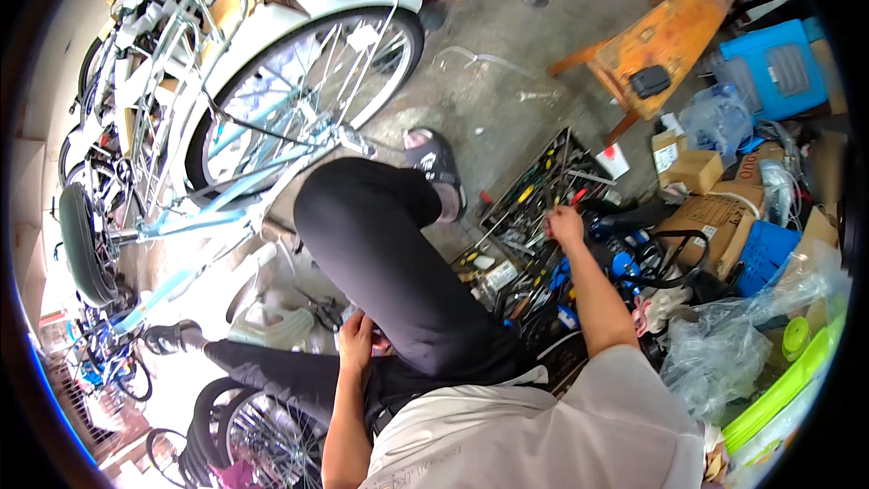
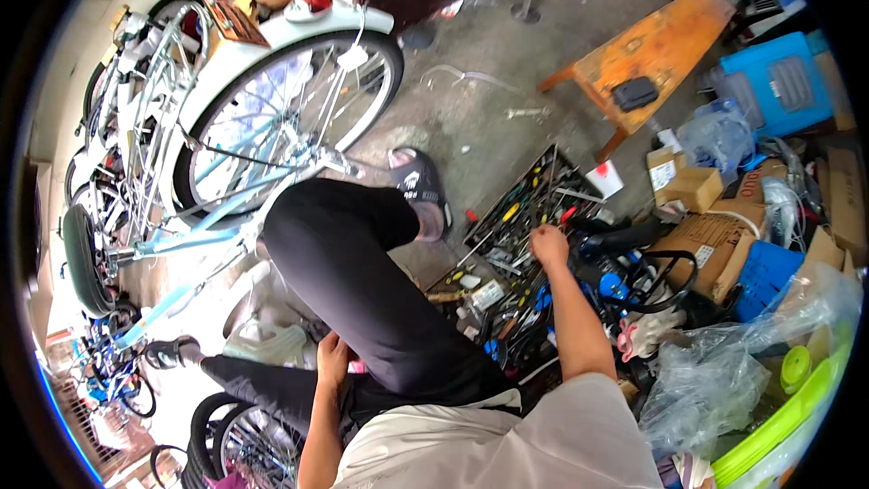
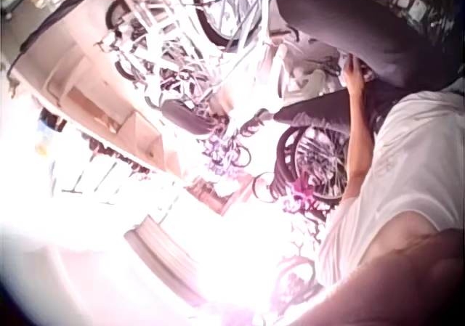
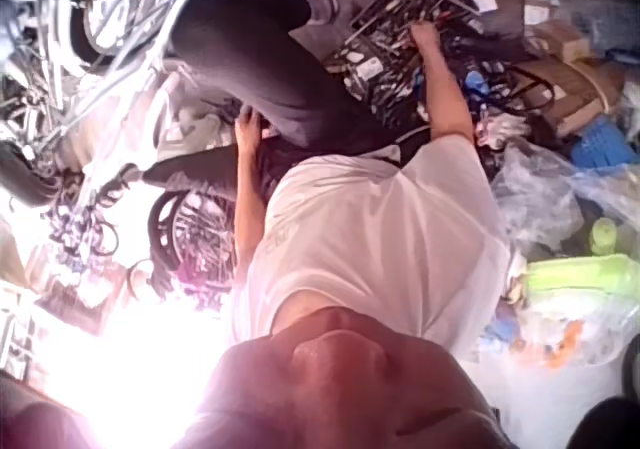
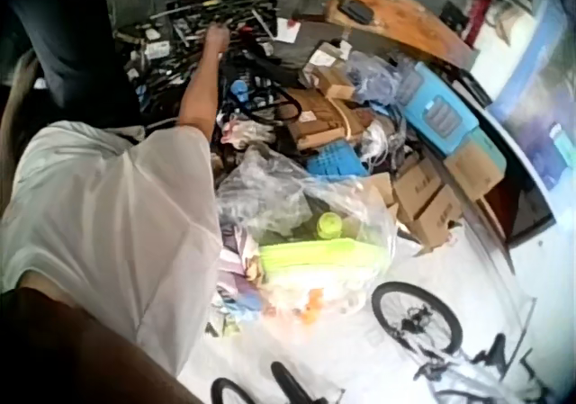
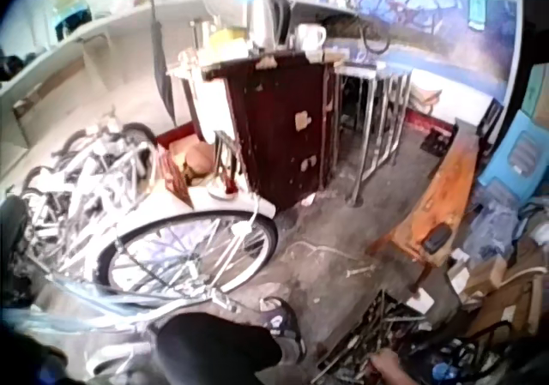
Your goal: The person aligns a bracket and fastens a reflector plate onto the bicycle rear rack using a screwdriver, then retrieves a wrench from a tool tray and tightens the bracket.
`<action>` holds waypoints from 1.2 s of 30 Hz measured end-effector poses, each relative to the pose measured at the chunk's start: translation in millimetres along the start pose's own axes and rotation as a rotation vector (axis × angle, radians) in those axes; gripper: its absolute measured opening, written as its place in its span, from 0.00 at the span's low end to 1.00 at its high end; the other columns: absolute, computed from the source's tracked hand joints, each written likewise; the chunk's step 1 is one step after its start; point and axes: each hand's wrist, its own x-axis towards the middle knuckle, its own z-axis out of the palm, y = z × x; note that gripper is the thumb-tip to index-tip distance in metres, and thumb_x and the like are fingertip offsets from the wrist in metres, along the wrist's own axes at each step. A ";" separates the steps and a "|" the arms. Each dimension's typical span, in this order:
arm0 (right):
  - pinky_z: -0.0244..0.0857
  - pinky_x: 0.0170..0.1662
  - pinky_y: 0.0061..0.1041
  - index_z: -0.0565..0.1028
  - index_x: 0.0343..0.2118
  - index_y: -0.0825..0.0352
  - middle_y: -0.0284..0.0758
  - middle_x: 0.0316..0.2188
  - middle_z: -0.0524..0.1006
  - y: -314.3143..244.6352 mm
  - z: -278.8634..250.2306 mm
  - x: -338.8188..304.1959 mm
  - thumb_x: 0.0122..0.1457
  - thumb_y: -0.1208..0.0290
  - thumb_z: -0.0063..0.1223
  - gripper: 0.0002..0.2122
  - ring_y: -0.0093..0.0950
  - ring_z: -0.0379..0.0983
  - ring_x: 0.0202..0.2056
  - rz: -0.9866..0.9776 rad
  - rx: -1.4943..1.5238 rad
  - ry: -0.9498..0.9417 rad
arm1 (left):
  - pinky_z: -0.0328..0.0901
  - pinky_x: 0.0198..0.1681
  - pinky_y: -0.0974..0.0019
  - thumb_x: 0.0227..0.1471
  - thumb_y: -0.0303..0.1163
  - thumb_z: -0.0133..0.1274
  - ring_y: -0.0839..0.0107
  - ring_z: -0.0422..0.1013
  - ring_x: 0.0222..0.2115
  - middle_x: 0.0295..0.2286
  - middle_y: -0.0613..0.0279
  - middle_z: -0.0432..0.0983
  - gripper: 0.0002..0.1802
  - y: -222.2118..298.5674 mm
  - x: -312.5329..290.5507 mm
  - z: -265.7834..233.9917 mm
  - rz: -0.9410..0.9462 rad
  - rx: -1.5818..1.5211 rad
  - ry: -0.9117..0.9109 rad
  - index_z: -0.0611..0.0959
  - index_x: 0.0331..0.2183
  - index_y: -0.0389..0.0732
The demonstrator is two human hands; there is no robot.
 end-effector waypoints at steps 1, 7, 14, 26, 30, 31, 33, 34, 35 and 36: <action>0.71 0.29 0.25 0.79 0.32 0.70 0.36 0.20 0.80 -33.6 -1.7 -22.0 0.59 0.68 0.52 0.10 0.26 0.78 0.23 -0.073 0.150 0.015 | 0.72 0.22 0.70 0.64 0.39 0.47 0.71 0.76 0.16 0.21 0.54 0.79 0.21 -0.5 -0.2 -3.5 -0.024 -0.080 0.026 0.80 0.29 0.30; 0.71 0.37 0.23 0.75 0.46 0.71 0.38 0.36 0.81 -216.7 -72.9 -99.9 0.67 0.72 0.48 0.10 0.22 0.77 0.33 -0.576 0.634 -0.051 | 0.71 0.20 0.70 0.64 0.37 0.46 0.71 0.74 0.18 0.25 0.53 0.80 0.17 1.4 12.1 -14.2 -0.016 -0.307 -0.040 0.80 0.35 0.32; 0.62 0.28 0.22 0.68 0.45 0.66 0.27 0.20 0.65 -419.2 -115.1 -194.9 0.64 0.74 0.47 0.08 0.18 0.63 0.24 -0.963 0.930 -0.465 | 0.72 0.23 0.70 0.63 0.36 0.45 0.74 0.75 0.19 0.27 0.58 0.82 0.17 62.4 17.9 -25.3 0.098 -0.299 -0.057 0.81 0.36 0.31; 0.61 0.25 0.22 0.77 0.46 0.68 0.37 0.28 0.78 -542.2 -33.0 -173.1 0.60 0.75 0.54 0.11 0.22 0.67 0.21 -1.458 0.449 0.135 | 0.71 0.28 0.67 0.62 0.38 0.48 0.70 0.79 0.22 0.26 0.59 0.83 0.15 237.5 9.9 -57.6 0.419 -0.044 0.032 0.79 0.34 0.35; 0.66 0.27 0.23 0.77 0.49 0.69 0.38 0.36 0.80 -535.6 -27.3 -170.9 0.61 0.76 0.52 0.13 0.26 0.73 0.26 -1.368 0.373 0.067 | 0.70 0.26 0.71 0.64 0.34 0.47 0.76 0.77 0.21 0.26 0.61 0.82 0.14 266.3 13.6 -52.8 0.433 -0.077 -0.027 0.81 0.37 0.32; 0.66 0.28 0.23 0.77 0.49 0.69 0.39 0.36 0.80 -536.7 -26.5 -173.3 0.62 0.75 0.52 0.13 0.27 0.74 0.26 -1.335 0.339 0.067 | 0.70 0.26 0.71 0.64 0.34 0.47 0.76 0.77 0.21 0.27 0.61 0.82 0.15 268.8 15.9 -50.7 0.456 -0.077 -0.042 0.81 0.37 0.32; 0.67 0.29 0.23 0.76 0.51 0.69 0.41 0.36 0.79 -533.6 -18.6 -167.5 0.63 0.75 0.51 0.14 0.29 0.74 0.26 -1.371 0.345 0.056 | 0.70 0.26 0.72 0.64 0.34 0.47 0.76 0.77 0.21 0.27 0.61 0.82 0.15 277.7 18.4 -46.6 0.483 -0.074 -0.057 0.81 0.38 0.32; 0.67 0.29 0.23 0.76 0.51 0.69 0.41 0.36 0.79 -533.3 -15.7 -165.5 0.63 0.75 0.51 0.14 0.29 0.74 0.26 -1.369 0.339 0.050 | 0.70 0.26 0.72 0.64 0.34 0.47 0.76 0.77 0.21 0.27 0.61 0.82 0.15 281.2 21.1 -43.7 0.477 -0.080 -0.058 0.81 0.38 0.32; 0.67 0.29 0.24 0.76 0.52 0.68 0.41 0.35 0.79 -533.2 -13.0 -164.8 0.62 0.75 0.51 0.15 0.30 0.74 0.26 -1.437 0.339 0.082 | 0.70 0.27 0.72 0.65 0.34 0.47 0.77 0.77 0.21 0.27 0.61 0.82 0.15 284.1 24.0 -40.8 0.484 -0.109 -0.062 0.81 0.38 0.32; 0.67 0.29 0.25 0.75 0.53 0.68 0.41 0.35 0.79 -533.6 -7.3 -165.3 0.62 0.75 0.51 0.16 0.30 0.74 0.26 -1.503 0.348 0.108 | 0.70 0.27 0.73 0.65 0.34 0.46 0.77 0.77 0.21 0.27 0.61 0.82 0.15 285.2 26.6 -40.7 0.488 -0.132 -0.059 0.81 0.38 0.32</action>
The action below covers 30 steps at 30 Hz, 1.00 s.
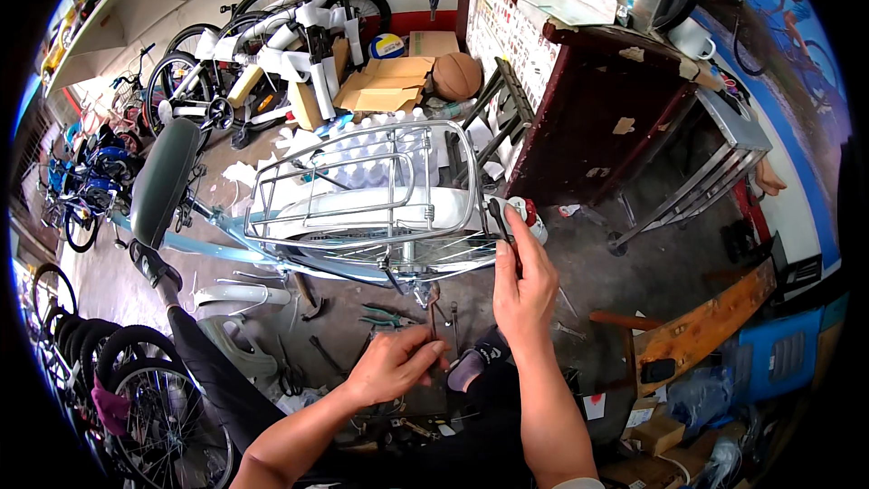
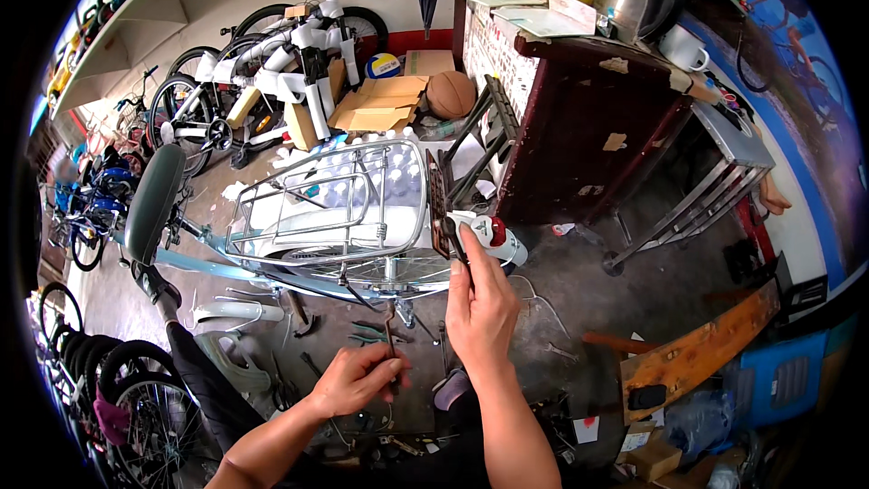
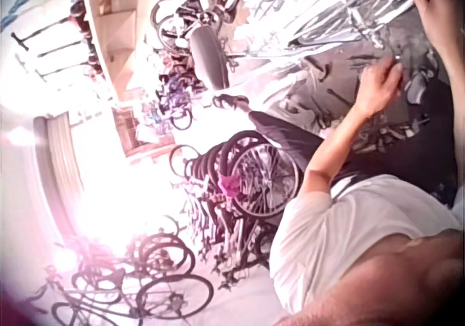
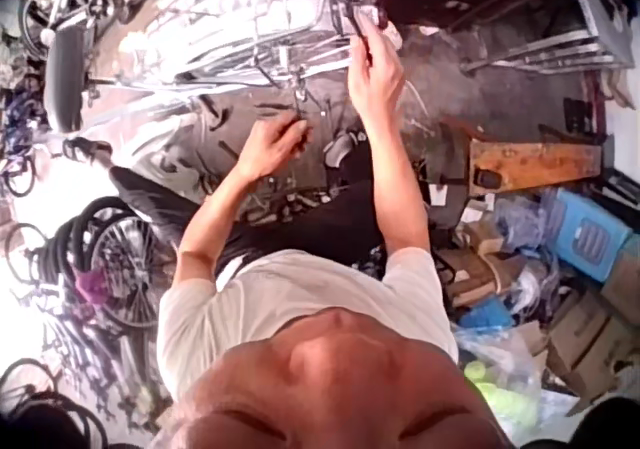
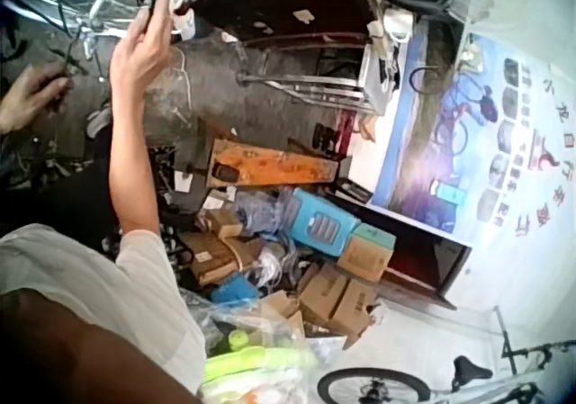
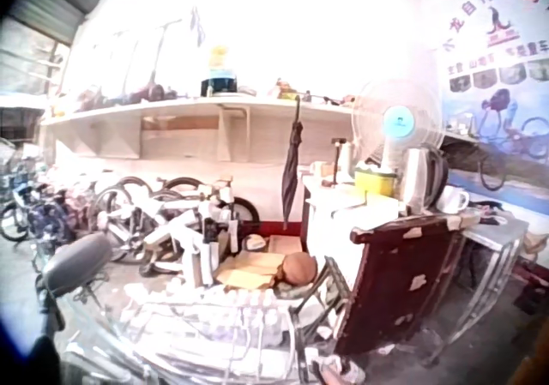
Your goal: The person aligns a bracket and fastens a reflector plate onto the bicycle rear rack using a screwdriver, then retrieves a wrench from a tool tray and tightens the bracket.
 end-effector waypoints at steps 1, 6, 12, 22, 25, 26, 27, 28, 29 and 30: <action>0.67 0.29 0.28 0.74 0.54 0.69 0.42 0.33 0.78 -5.7 0.1 -2.4 0.62 0.76 0.51 0.17 0.32 0.73 0.25 0.089 0.005 -0.076 | 0.70 0.27 0.73 0.65 0.34 0.46 0.77 0.77 0.21 0.27 0.61 0.82 0.15 0.3 2.3 0.4 -0.009 0.001 0.004 0.81 0.38 0.32; 0.66 0.28 0.29 0.73 0.54 0.73 0.43 0.32 0.77 -21.2 -11.4 3.7 0.59 0.78 0.50 0.19 0.32 0.72 0.24 0.142 0.076 -0.159 | 0.70 0.27 0.73 0.66 0.33 0.46 0.78 0.75 0.22 0.28 0.61 0.81 0.15 12.2 8.6 6.9 -0.031 -0.077 -0.024 0.80 0.40 0.31; 0.63 0.26 0.25 0.69 0.58 0.74 0.39 0.31 0.76 -35.9 -16.9 1.5 0.60 0.78 0.48 0.22 0.22 0.66 0.21 0.346 0.289 -0.236 | 0.69 0.26 0.73 0.65 0.34 0.47 0.78 0.75 0.21 0.28 0.64 0.82 0.14 11.3 10.0 5.3 -0.042 -0.127 -0.024 0.80 0.39 0.32; 0.65 0.26 0.25 0.71 0.54 0.69 0.35 0.32 0.70 -31.3 -14.0 -3.0 0.61 0.83 0.47 0.18 0.23 0.70 0.22 0.508 0.342 -0.011 | 0.69 0.26 0.73 0.65 0.33 0.46 0.79 0.75 0.21 0.28 0.63 0.82 0.14 7.7 -0.3 5.3 -0.072 -0.149 -0.024 0.80 0.40 0.32; 0.66 0.31 0.31 0.73 0.52 0.68 0.38 0.34 0.70 -22.4 -7.5 -9.9 0.57 0.85 0.49 0.19 0.35 0.72 0.31 0.088 -0.074 -0.029 | 0.69 0.28 0.74 0.66 0.32 0.44 0.79 0.73 0.22 0.29 0.60 0.81 0.14 10.1 -3.0 4.5 -0.071 -0.155 -0.043 0.79 0.41 0.31; 0.66 0.31 0.31 0.73 0.53 0.67 0.38 0.34 0.70 -25.5 -7.3 -11.3 0.57 0.84 0.50 0.20 0.35 0.72 0.30 0.070 -0.097 -0.028 | 0.69 0.28 0.74 0.66 0.32 0.44 0.79 0.73 0.22 0.29 0.60 0.81 0.14 9.9 -2.4 4.9 -0.067 -0.158 -0.053 0.79 0.41 0.31; 0.66 0.31 0.31 0.73 0.54 0.67 0.39 0.34 0.70 -28.6 -9.7 -11.6 0.57 0.83 0.50 0.20 0.36 0.72 0.30 0.073 -0.091 -0.047 | 0.69 0.28 0.74 0.66 0.32 0.44 0.79 0.74 0.22 0.30 0.60 0.81 0.14 8.5 -2.1 4.5 -0.081 -0.166 -0.051 0.79 0.41 0.30; 0.66 0.31 0.32 0.73 0.54 0.66 0.39 0.34 0.70 -29.8 -12.6 -12.2 0.57 0.83 0.50 0.20 0.37 0.72 0.30 0.077 -0.089 -0.065 | 0.69 0.28 0.74 0.66 0.31 0.44 0.78 0.74 0.22 0.30 0.59 0.81 0.14 6.7 -0.9 4.5 -0.094 -0.175 -0.054 0.79 0.41 0.30; 0.66 0.31 0.32 0.73 0.54 0.66 0.39 0.34 0.70 -25.4 -11.7 -13.6 0.57 0.83 0.50 0.20 0.37 0.72 0.30 0.085 -0.102 -0.062 | 0.69 0.28 0.74 0.66 0.31 0.44 0.78 0.74 0.22 0.30 0.59 0.81 0.14 3.9 0.5 4.6 -0.095 -0.178 -0.069 0.79 0.41 0.30; 0.66 0.31 0.33 0.72 0.55 0.65 0.39 0.33 0.71 -21.6 -19.1 -9.5 0.57 0.82 0.50 0.21 0.36 0.72 0.29 0.048 -0.084 -0.036 | 0.69 0.28 0.74 0.66 0.31 0.44 0.78 0.74 0.22 0.30 0.59 0.81 0.14 7.4 3.7 7.7 -0.093 -0.183 -0.058 0.79 0.41 0.30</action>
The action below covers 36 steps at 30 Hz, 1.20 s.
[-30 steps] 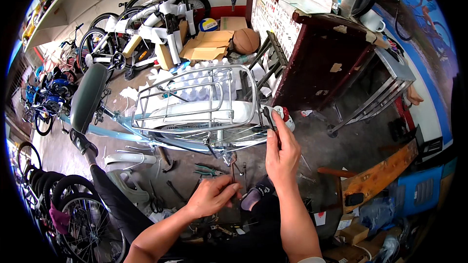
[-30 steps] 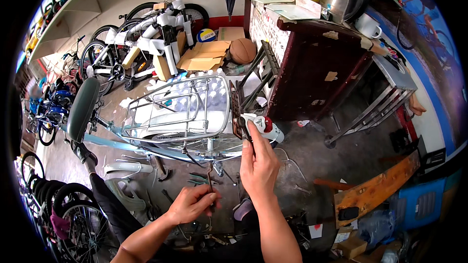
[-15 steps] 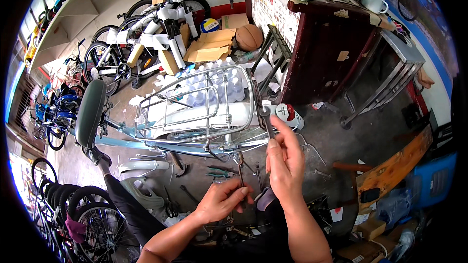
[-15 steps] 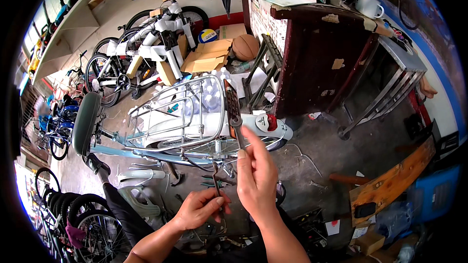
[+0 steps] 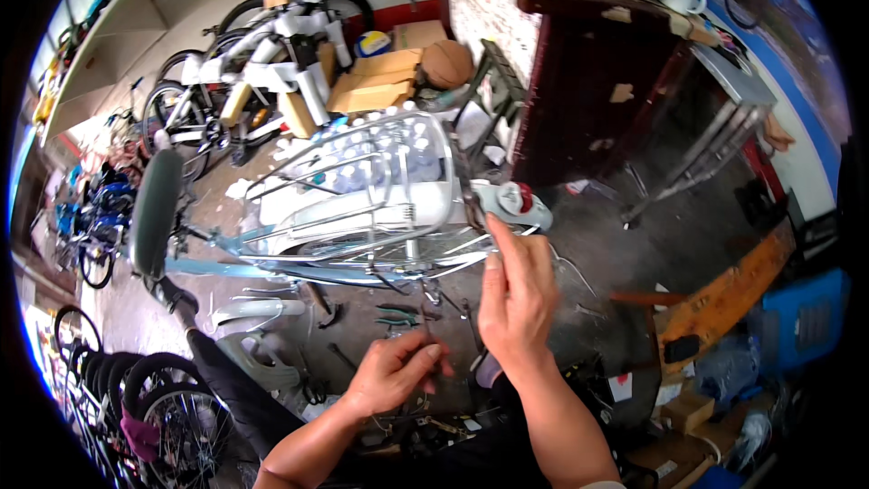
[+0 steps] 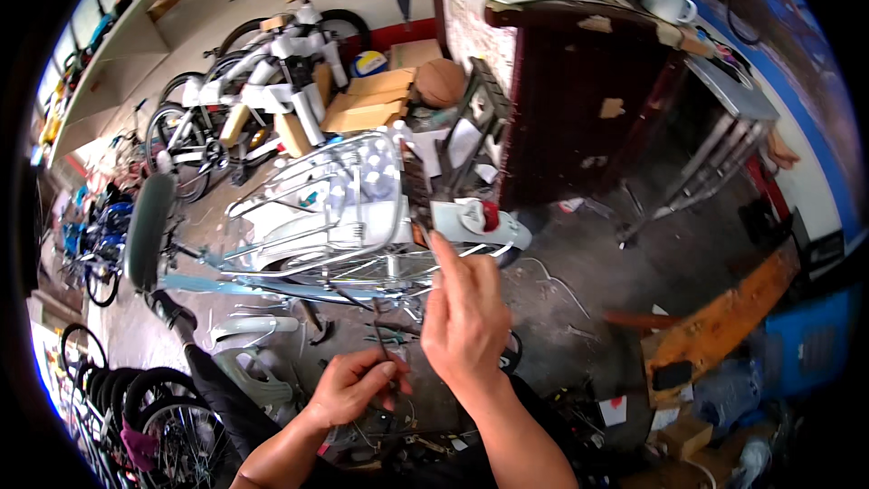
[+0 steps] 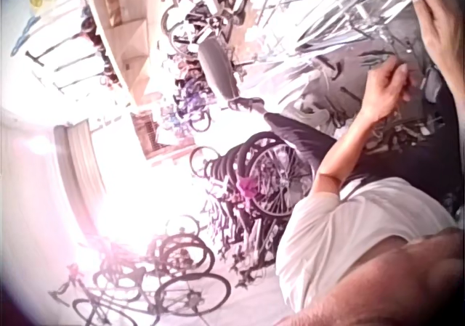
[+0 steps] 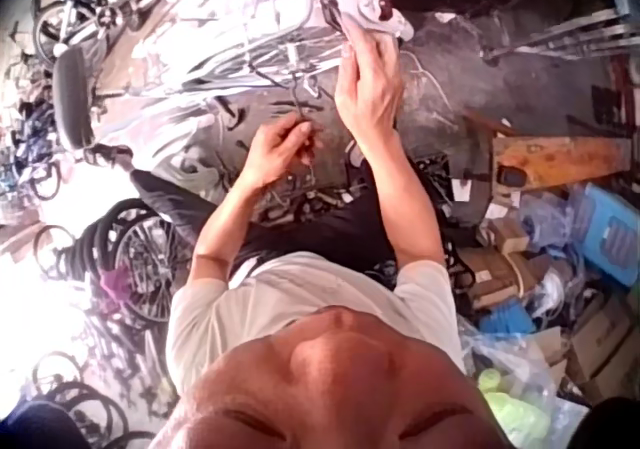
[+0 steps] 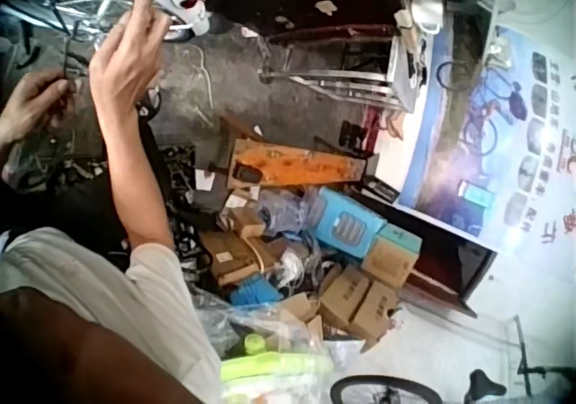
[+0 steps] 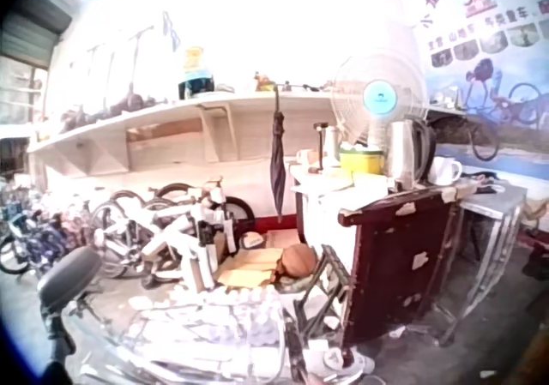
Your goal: The person aligns a bracket and fastens a reflector plate onto the bicycle rear rack using a screwdriver, then retrieves a wrench from a tool tray and tightens the bracket.
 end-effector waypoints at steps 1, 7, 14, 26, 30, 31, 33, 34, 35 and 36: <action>0.66 0.30 0.34 0.72 0.55 0.64 0.39 0.33 0.71 1.7 0.3 -3.6 0.57 0.82 0.50 0.21 0.36 0.72 0.29 -0.021 0.028 0.017 | 0.69 0.28 0.74 0.66 0.31 0.44 0.77 0.74 0.22 0.30 0.58 0.81 0.14 -5.2 -2.4 -1.3 -0.018 -0.004 0.017 0.79 0.41 0.30; 0.67 0.26 0.36 0.71 0.56 0.61 0.38 0.30 0.72 -1.2 14.0 3.4 0.58 0.79 0.50 0.21 0.38 0.73 0.23 -0.003 0.152 -0.047 | 0.70 0.26 0.74 0.66 0.30 0.44 0.76 0.74 0.21 0.28 0.56 0.81 0.13 -13.0 -9.7 -10.3 0.018 -0.129 0.097 0.79 0.40 0.30; 0.64 0.27 0.31 0.75 0.52 0.67 0.37 0.27 0.72 3.3 4.0 -3.4 0.61 0.78 0.50 0.16 0.33 0.69 0.22 0.080 0.123 -0.039 | 0.68 0.28 0.75 0.67 0.34 0.43 0.78 0.72 0.22 0.30 0.58 0.80 0.16 1.1 2.3 -5.5 0.006 -0.036 -0.017 0.78 0.42 0.30; 0.60 0.26 0.25 0.74 0.52 0.73 0.38 0.29 0.75 6.0 8.2 3.0 0.61 0.77 0.49 0.16 0.26 0.67 0.22 0.032 0.140 -0.108 | 0.68 0.29 0.75 0.68 0.39 0.41 0.77 0.72 0.22 0.30 0.56 0.80 0.19 31.8 19.6 -14.6 0.018 -0.141 -0.076 0.78 0.44 0.32; 0.63 0.27 0.28 0.73 0.53 0.73 0.39 0.29 0.75 4.5 7.2 4.1 0.60 0.78 0.49 0.17 0.28 0.69 0.24 -0.058 0.163 -0.069 | 0.67 0.27 0.74 0.67 0.40 0.42 0.75 0.73 0.23 0.30 0.55 0.79 0.21 42.4 26.2 -19.9 -0.015 -0.268 -0.116 0.79 0.43 0.31; 0.63 0.27 0.28 0.73 0.53 0.73 0.39 0.29 0.75 3.1 7.3 4.9 0.60 0.78 0.49 0.17 0.28 0.69 0.24 -0.058 0.165 -0.071 | 0.67 0.27 0.74 0.67 0.40 0.42 0.75 0.73 0.23 0.30 0.55 0.79 0.21 44.9 28.3 -20.2 -0.016 -0.269 -0.113 0.79 0.43 0.31; 0.63 0.28 0.29 0.74 0.52 0.74 0.39 0.29 0.75 0.6 7.7 6.5 0.59 0.79 0.49 0.17 0.29 0.70 0.24 0.001 0.206 -0.085 | 0.64 0.25 0.75 0.68 0.40 0.40 0.78 0.69 0.19 0.27 0.59 0.79 0.20 49.8 33.1 -19.0 0.016 -0.327 -0.113 0.78 0.43 0.33; 0.63 0.28 0.29 0.74 0.52 0.74 0.39 0.29 0.75 0.6 8.3 6.5 0.59 0.79 0.49 0.17 0.29 0.70 0.24 0.002 0.206 -0.085 | 0.64 0.25 0.75 0.68 0.40 0.40 0.78 0.69 0.19 0.27 0.59 0.79 0.20 52.2 34.4 -19.5 0.015 -0.327 -0.113 0.78 0.43 0.33; 0.63 0.28 0.28 0.74 0.53 0.73 0.39 0.29 0.76 0.8 9.0 6.4 0.59 0.79 0.50 0.18 0.28 0.70 0.24 0.004 0.198 -0.090 | 0.64 0.25 0.75 0.68 0.40 0.40 0.78 0.68 0.18 0.26 0.59 0.79 0.20 54.8 35.3 -19.8 0.015 -0.335 -0.111 0.78 0.43 0.33; 0.63 0.28 0.27 0.74 0.53 0.72 0.38 0.29 0.76 1.7 9.8 6.3 0.58 0.80 0.50 0.18 0.26 0.69 0.24 0.005 0.191 -0.095 | 0.63 0.25 0.75 0.68 0.40 0.40 0.78 0.68 0.18 0.26 0.59 0.78 0.20 57.1 36.4 -20.2 0.015 -0.344 -0.108 0.78 0.43 0.33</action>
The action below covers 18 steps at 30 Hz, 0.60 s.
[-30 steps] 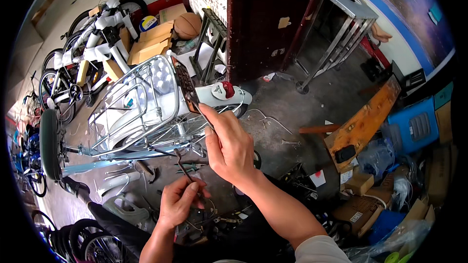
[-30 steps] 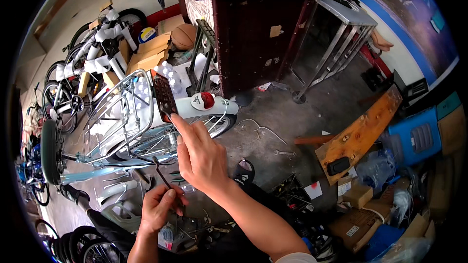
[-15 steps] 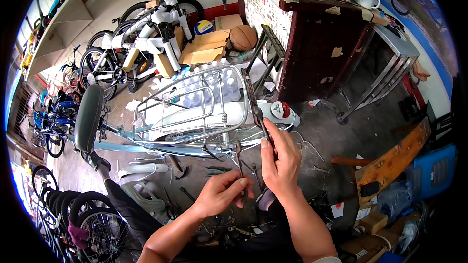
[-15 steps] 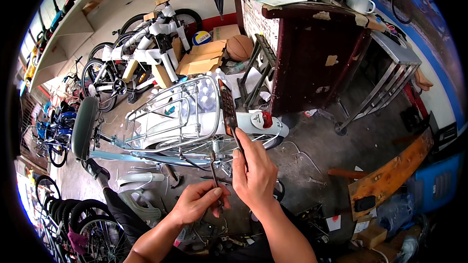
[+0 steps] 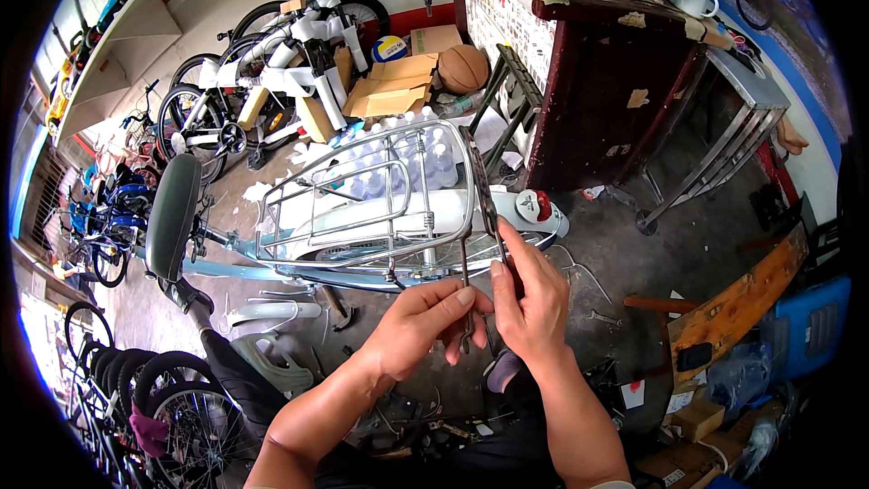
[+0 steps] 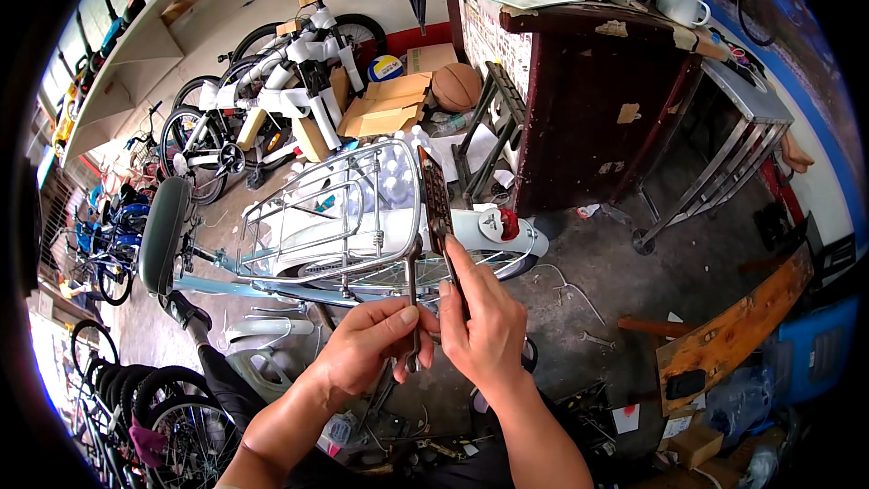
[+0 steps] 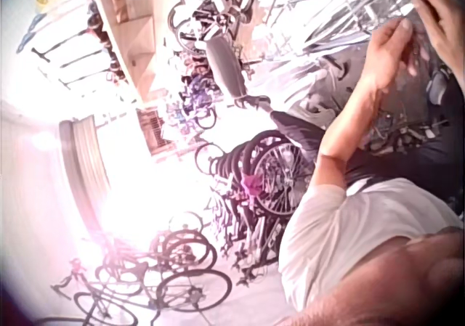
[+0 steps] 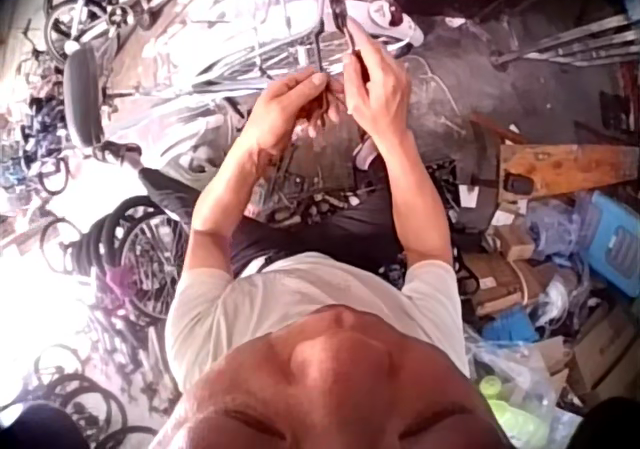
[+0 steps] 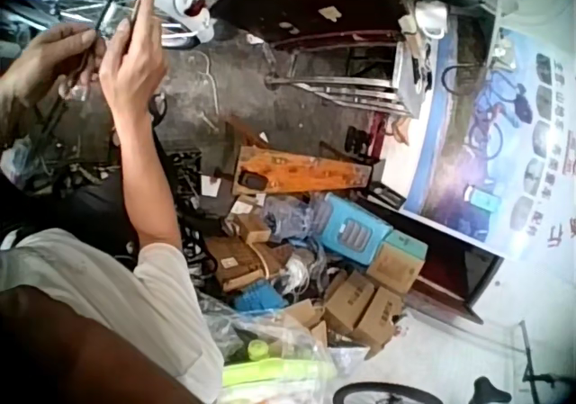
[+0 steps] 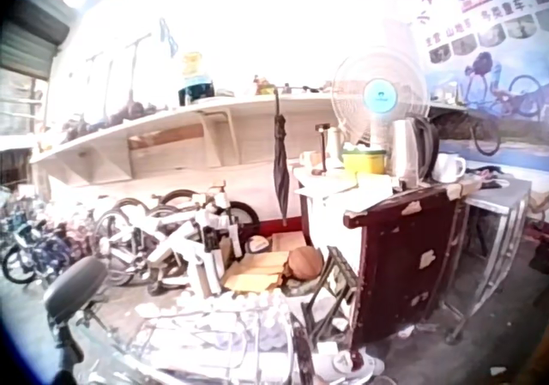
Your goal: The person aligns a bracket and fastens a reflector plate onto the bicycle rear rack using a screwdriver, then retrieves a wrench from a tool tray and tightens the bracket.
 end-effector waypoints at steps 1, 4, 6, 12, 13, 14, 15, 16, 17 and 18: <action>0.63 0.28 0.27 0.74 0.53 0.72 0.38 0.29 0.76 2.0 -0.9 0.5 0.58 0.80 0.50 0.18 0.26 0.69 0.24 0.001 0.000 0.001 | 0.63 0.25 0.75 0.68 0.40 0.40 0.78 0.68 0.18 0.26 0.59 0.78 0.20 2.4 1.1 0.6 -0.001 0.001 0.000 0.78 0.43 0.33; 0.67 0.29 0.30 0.74 0.55 0.66 0.41 0.31 0.78 9.9 -6.0 2.7 0.56 0.82 0.52 0.21 0.35 0.74 0.25 0.045 0.019 -0.048 | 0.63 0.24 0.76 0.68 0.40 0.40 0.78 0.67 0.18 0.26 0.59 0.78 0.20 8.0 3.9 1.8 -0.013 -0.001 0.009 0.79 0.42 0.33; 0.67 0.29 0.30 0.74 0.55 0.65 0.41 0.31 0.78 13.1 -7.0 4.1 0.56 0.82 0.53 0.21 0.35 0.74 0.25 0.009 0.024 -0.036 | 0.62 0.22 0.76 0.67 0.42 0.41 0.78 0.67 0.18 0.25 0.59 0.78 0.21 11.2 4.5 1.6 -0.039 -0.051 0.008 0.79 0.42 0.33; 0.66 0.28 0.29 0.76 0.53 0.64 0.39 0.28 0.78 11.7 -8.5 5.0 0.56 0.81 0.55 0.20 0.32 0.73 0.23 0.048 0.064 -0.015 | 0.58 0.15 0.77 0.67 0.43 0.41 0.77 0.64 0.13 0.21 0.58 0.73 0.23 23.2 1.4 4.1 -0.071 -0.260 -0.044 0.78 0.42 0.31; 0.66 0.28 0.29 0.76 0.53 0.64 0.39 0.28 0.78 11.3 -8.9 5.1 0.56 0.81 0.55 0.20 0.32 0.73 0.23 0.051 0.062 -0.014 | 0.58 0.15 0.77 0.67 0.43 0.41 0.77 0.64 0.13 0.21 0.58 0.73 0.23 25.8 0.6 5.1 -0.075 -0.260 -0.046 0.78 0.42 0.31; 0.64 0.27 0.26 0.77 0.52 0.66 0.38 0.28 0.78 9.8 -9.5 5.3 0.57 0.81 0.54 0.19 0.27 0.72 0.23 0.062 0.058 -0.028 | 0.57 0.14 0.77 0.67 0.42 0.40 0.78 0.61 0.11 0.20 0.58 0.72 0.23 28.8 -0.8 6.2 -0.096 -0.294 -0.032 0.78 0.42 0.30; 0.63 0.27 0.23 0.77 0.52 0.68 0.37 0.28 0.79 8.5 -8.8 6.6 0.57 0.82 0.53 0.18 0.22 0.70 0.23 0.070 0.058 -0.045 | 0.56 0.13 0.77 0.67 0.42 0.40 0.79 0.58 0.10 0.19 0.59 0.71 0.23 31.6 -1.6 5.6 -0.114 -0.328 -0.015 0.77 0.43 0.30; 0.63 0.27 0.23 0.77 0.52 0.68 0.37 0.28 0.79 8.7 -6.4 7.0 0.57 0.82 0.53 0.18 0.22 0.70 0.23 0.070 0.057 -0.048 | 0.56 0.13 0.77 0.67 0.42 0.40 0.79 0.58 0.10 0.19 0.59 0.71 0.23 32.5 -2.3 1.4 -0.114 -0.331 -0.014 0.77 0.43 0.30; 0.63 0.26 0.23 0.77 0.51 0.68 0.37 0.27 0.78 9.3 -3.1 7.2 0.57 0.82 0.53 0.17 0.21 0.70 0.22 0.073 0.059 -0.046 | 0.54 0.14 0.77 0.67 0.44 0.41 0.80 0.58 0.11 0.20 0.61 0.71 0.23 33.1 -3.5 -4.7 -0.116 -0.349 -0.058 0.78 0.43 0.32; 0.62 0.26 0.23 0.77 0.51 0.67 0.36 0.26 0.78 9.2 -6.4 6.7 0.58 0.81 0.54 0.17 0.21 0.69 0.22 0.074 0.068 -0.030 | 0.53 0.14 0.77 0.66 0.47 0.42 0.80 0.59 0.12 0.21 0.63 0.70 0.24 35.2 -4.3 -2.0 -0.117 -0.351 -0.102 0.78 0.44 0.34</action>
